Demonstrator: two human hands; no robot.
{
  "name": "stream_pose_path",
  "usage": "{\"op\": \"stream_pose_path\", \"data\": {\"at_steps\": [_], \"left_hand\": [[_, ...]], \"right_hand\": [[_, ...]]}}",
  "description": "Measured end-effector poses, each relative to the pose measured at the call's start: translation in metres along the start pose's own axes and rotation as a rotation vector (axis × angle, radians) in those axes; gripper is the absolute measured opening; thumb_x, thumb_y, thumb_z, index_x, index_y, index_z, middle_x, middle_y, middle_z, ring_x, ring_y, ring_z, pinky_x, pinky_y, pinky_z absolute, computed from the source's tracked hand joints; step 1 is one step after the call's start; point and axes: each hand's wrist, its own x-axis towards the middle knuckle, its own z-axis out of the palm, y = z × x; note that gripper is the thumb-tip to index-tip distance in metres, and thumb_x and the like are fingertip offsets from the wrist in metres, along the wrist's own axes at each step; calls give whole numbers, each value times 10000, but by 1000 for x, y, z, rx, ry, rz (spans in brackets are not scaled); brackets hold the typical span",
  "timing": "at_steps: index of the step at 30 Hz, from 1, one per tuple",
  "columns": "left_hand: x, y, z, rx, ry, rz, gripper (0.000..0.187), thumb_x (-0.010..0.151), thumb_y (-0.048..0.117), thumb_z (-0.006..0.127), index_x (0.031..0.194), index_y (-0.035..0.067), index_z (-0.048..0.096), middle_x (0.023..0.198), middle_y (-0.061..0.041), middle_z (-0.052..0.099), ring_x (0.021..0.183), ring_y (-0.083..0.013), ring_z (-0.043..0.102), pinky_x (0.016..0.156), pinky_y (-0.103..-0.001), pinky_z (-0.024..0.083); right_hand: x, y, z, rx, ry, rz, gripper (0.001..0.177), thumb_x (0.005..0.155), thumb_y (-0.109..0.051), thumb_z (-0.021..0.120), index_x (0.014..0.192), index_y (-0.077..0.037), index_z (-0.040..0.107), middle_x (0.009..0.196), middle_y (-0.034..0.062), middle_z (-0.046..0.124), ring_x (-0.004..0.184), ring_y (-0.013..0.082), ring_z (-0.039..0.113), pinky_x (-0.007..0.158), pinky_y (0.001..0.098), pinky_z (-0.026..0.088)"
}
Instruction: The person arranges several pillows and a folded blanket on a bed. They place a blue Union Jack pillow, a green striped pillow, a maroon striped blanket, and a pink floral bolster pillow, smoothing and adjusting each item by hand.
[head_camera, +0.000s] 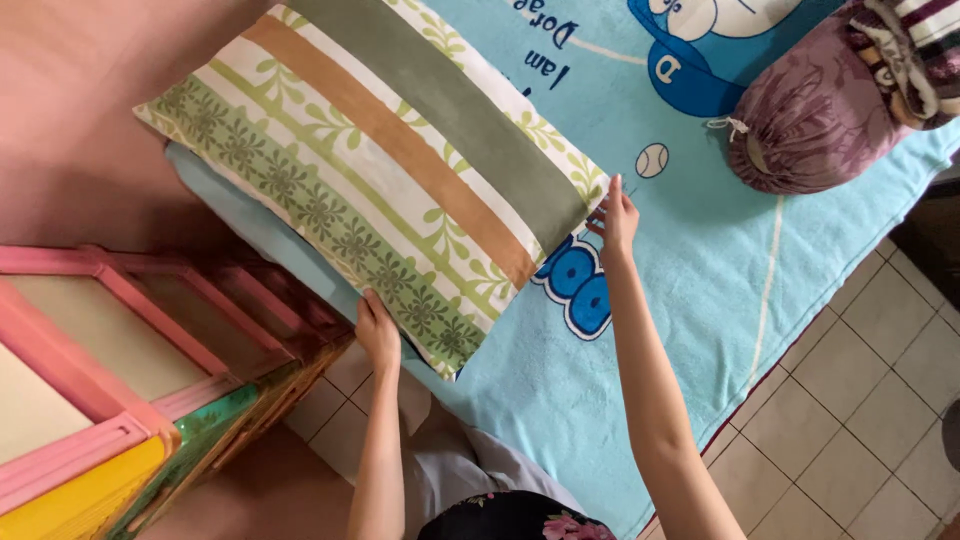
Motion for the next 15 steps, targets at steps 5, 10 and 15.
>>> {"op": "stream_pose_path", "data": {"at_steps": [5,10,15], "left_hand": [[16,-23,5,90,164,296,431,1184,271,348,828,82,499,540,-79,484,410,-149,466,465,-271,392],[11,-26,-3,153,200,347,427,1177,255,381,813,54,477,559,-180,532,419,-239,468,453,-308,364],[14,-46,-7,212,332,471,373,1151,199,440,815,51,507,614,-239,538,550,-375,591,537,-343,451]], "right_hand": [[20,11,10,9,54,10,742,845,-679,781,1250,-82,608,964,103,720,761,245,752,608,418,669],[55,45,-2,57,163,-81,405,854,-367,864,1043,-59,680,821,66,639,604,214,665,410,348,608],[25,15,-19,21,188,-309,248,908,-329,819,961,-116,703,735,-3,640,617,95,632,518,252,607]]}}
